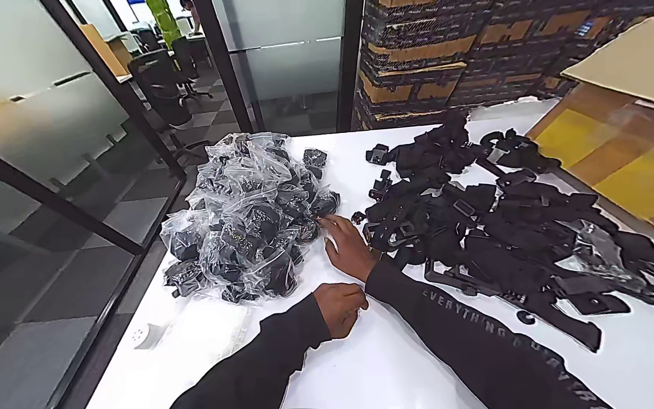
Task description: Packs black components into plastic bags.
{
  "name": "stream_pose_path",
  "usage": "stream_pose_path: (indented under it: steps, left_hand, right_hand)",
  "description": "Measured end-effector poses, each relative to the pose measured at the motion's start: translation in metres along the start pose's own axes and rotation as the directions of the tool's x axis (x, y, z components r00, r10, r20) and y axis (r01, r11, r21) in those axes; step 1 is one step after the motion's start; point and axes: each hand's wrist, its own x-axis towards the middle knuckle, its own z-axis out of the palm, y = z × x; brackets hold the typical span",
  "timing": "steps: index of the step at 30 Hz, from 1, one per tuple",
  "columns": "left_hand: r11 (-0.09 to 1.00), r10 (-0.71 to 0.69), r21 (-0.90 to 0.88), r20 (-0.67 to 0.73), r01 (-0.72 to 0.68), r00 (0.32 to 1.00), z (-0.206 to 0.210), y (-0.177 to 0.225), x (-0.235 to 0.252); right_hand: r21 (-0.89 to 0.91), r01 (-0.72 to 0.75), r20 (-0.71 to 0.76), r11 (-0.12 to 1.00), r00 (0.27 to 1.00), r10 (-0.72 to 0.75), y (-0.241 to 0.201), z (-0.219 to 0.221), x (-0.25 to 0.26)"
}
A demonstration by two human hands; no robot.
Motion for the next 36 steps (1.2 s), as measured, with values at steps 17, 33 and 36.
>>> stream_pose_path:
  steps: [17,33,36]
  left_hand:
    - [0.987,0.145,0.062,0.053,-0.149,0.988,0.01,0.018,0.002]
    - [0.996,0.091,-0.013,0.086,-0.09,0.992,0.016,0.015,0.004]
    - [0.996,0.088,-0.026,0.114,-0.085,0.99,0.016,0.018,0.004]
  right_hand:
    - [-0.147,0.243,0.092,0.959,0.969,-0.231,-0.011,-0.025,-0.063]
    - [-0.202,0.25,0.244,0.947,0.949,-0.199,0.023,-0.08,-0.125]
    - [-0.22,0.165,0.144,0.961,0.98,-0.136,0.022,-0.081,-0.122]
